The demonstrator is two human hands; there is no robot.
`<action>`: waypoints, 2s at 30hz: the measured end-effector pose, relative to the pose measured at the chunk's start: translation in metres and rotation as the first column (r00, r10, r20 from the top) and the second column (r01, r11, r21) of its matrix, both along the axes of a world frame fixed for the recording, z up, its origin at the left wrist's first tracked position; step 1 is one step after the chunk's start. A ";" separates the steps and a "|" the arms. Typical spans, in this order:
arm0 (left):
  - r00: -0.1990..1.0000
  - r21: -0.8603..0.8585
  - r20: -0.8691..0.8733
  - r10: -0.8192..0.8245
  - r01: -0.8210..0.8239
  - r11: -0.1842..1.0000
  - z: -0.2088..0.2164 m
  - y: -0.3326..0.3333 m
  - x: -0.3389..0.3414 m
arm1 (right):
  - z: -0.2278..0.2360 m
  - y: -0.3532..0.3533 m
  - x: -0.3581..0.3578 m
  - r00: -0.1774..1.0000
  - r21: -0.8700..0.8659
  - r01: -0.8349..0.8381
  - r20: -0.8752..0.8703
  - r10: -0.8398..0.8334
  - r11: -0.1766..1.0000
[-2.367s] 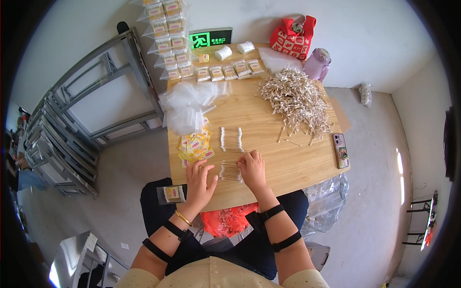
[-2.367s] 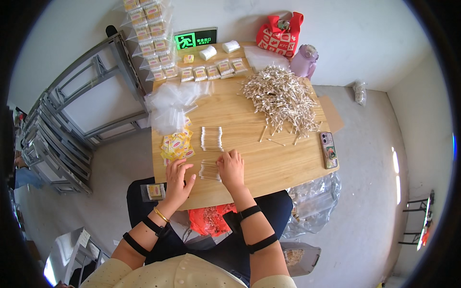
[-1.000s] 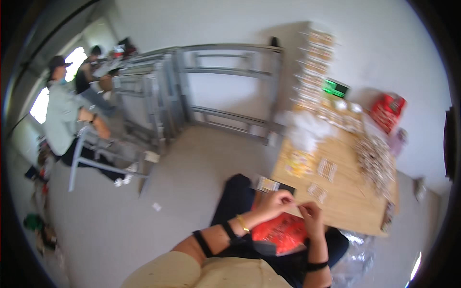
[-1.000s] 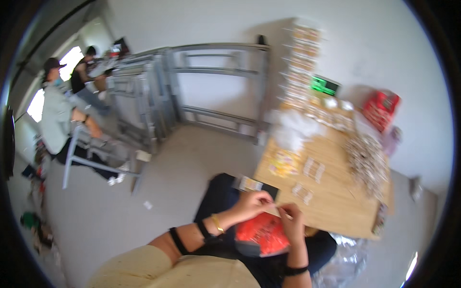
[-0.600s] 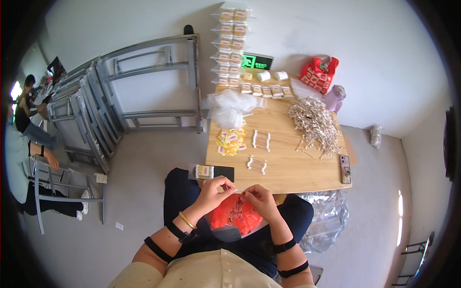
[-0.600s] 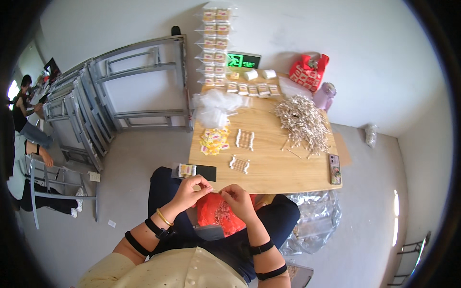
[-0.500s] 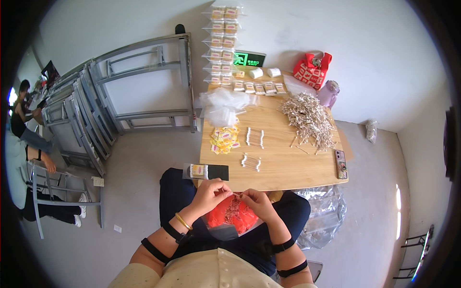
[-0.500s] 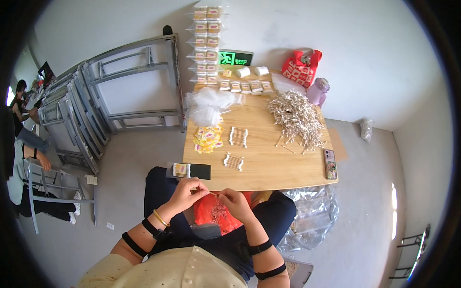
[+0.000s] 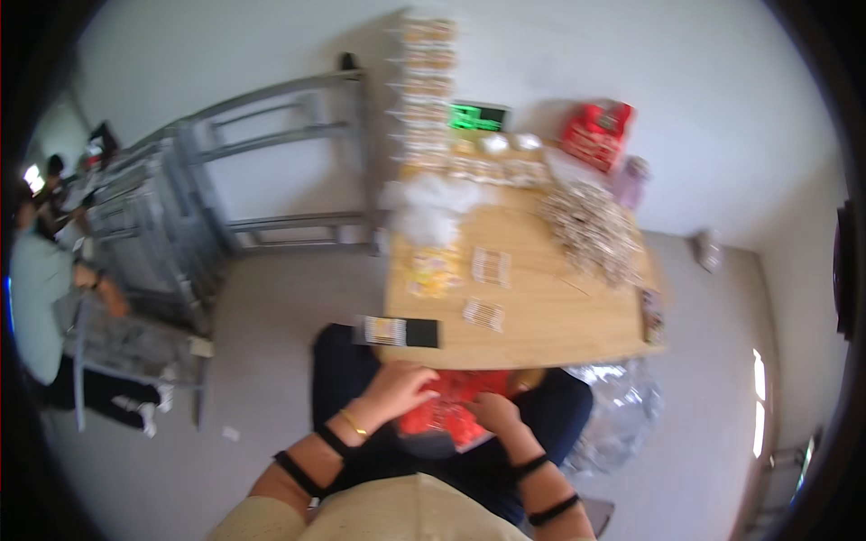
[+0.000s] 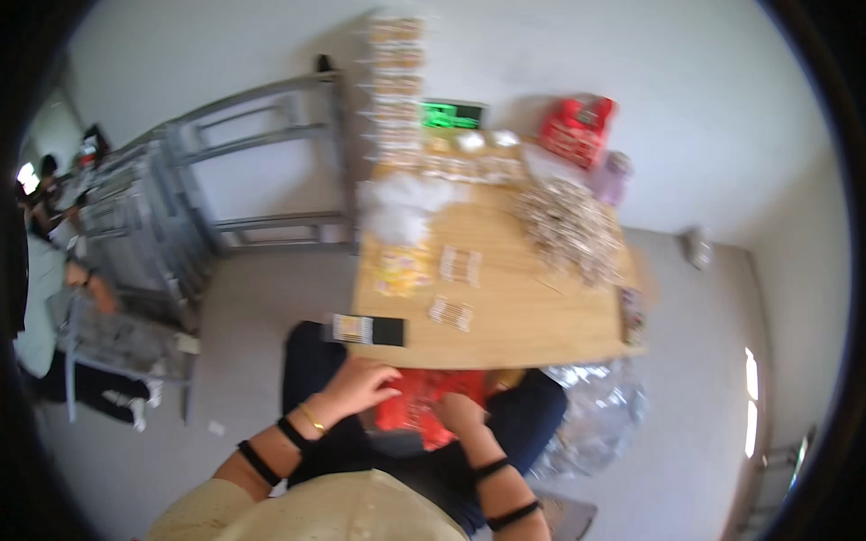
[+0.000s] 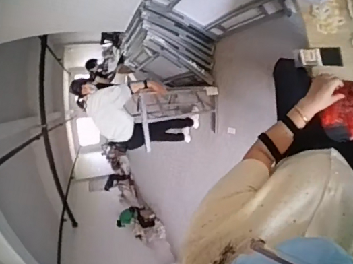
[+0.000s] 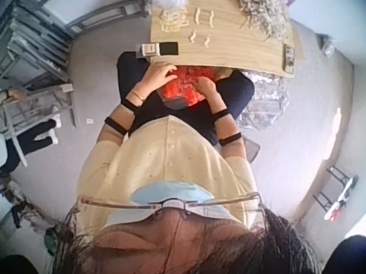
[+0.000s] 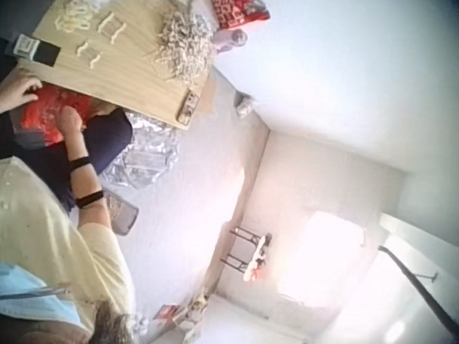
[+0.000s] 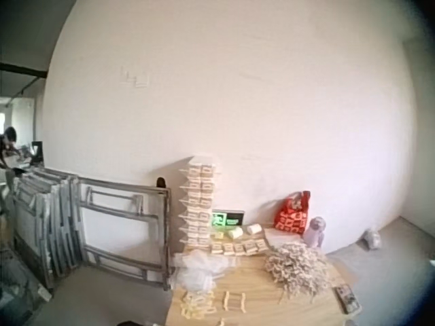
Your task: Sorting and counting bundles of cotton swabs on a wooden table.
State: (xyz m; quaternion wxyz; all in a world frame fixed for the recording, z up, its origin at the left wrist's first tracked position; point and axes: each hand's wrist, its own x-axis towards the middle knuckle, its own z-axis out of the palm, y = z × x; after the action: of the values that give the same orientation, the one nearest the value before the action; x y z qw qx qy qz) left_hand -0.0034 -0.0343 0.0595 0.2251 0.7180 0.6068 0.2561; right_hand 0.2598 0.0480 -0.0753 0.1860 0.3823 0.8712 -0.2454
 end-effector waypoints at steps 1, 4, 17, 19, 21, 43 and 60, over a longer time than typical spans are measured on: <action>1.000 0.040 -0.004 0.021 -0.021 0.999 -0.005 -0.003 -0.004 | 0.009 0.006 0.000 0.999 -0.056 -0.031 0.026 0.033 0.998; 1.000 0.043 -0.025 0.015 -0.014 0.999 -0.005 -0.002 -0.012 | 0.047 0.011 0.004 0.928 -0.118 0.246 -0.256 -0.269 0.962; 0.989 0.031 -0.065 0.132 -0.130 0.991 -0.002 -0.028 -0.045 | -0.002 0.094 0.009 0.421 -0.493 0.360 -0.672 -0.609 0.792; 0.985 0.015 -0.063 0.160 -0.159 0.987 -0.009 -0.034 -0.052 | -0.004 0.118 0.012 0.363 -0.334 0.477 -0.768 -0.528 0.813; 0.987 0.040 -0.045 0.151 -0.150 0.988 -0.015 -0.029 -0.050 | -0.022 0.136 0.036 0.327 -0.187 0.598 -0.831 -0.450 0.779; 0.967 0.006 0.016 0.254 -0.254 0.967 0.015 -0.056 -0.064 | 0.035 0.085 0.017 0.517 0.259 0.723 -0.818 -0.254 0.640; 0.955 0.066 0.217 0.204 -0.223 0.972 0.010 -0.040 -0.054 | 0.030 0.081 0.006 0.471 0.187 0.740 -0.830 -0.299 0.646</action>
State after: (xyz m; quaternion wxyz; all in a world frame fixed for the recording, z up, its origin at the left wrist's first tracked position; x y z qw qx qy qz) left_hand -0.0577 -0.0742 0.0691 0.2257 0.6268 0.6418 0.3799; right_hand 0.2658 0.1291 -0.0450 -0.3827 0.5412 0.7281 -0.1747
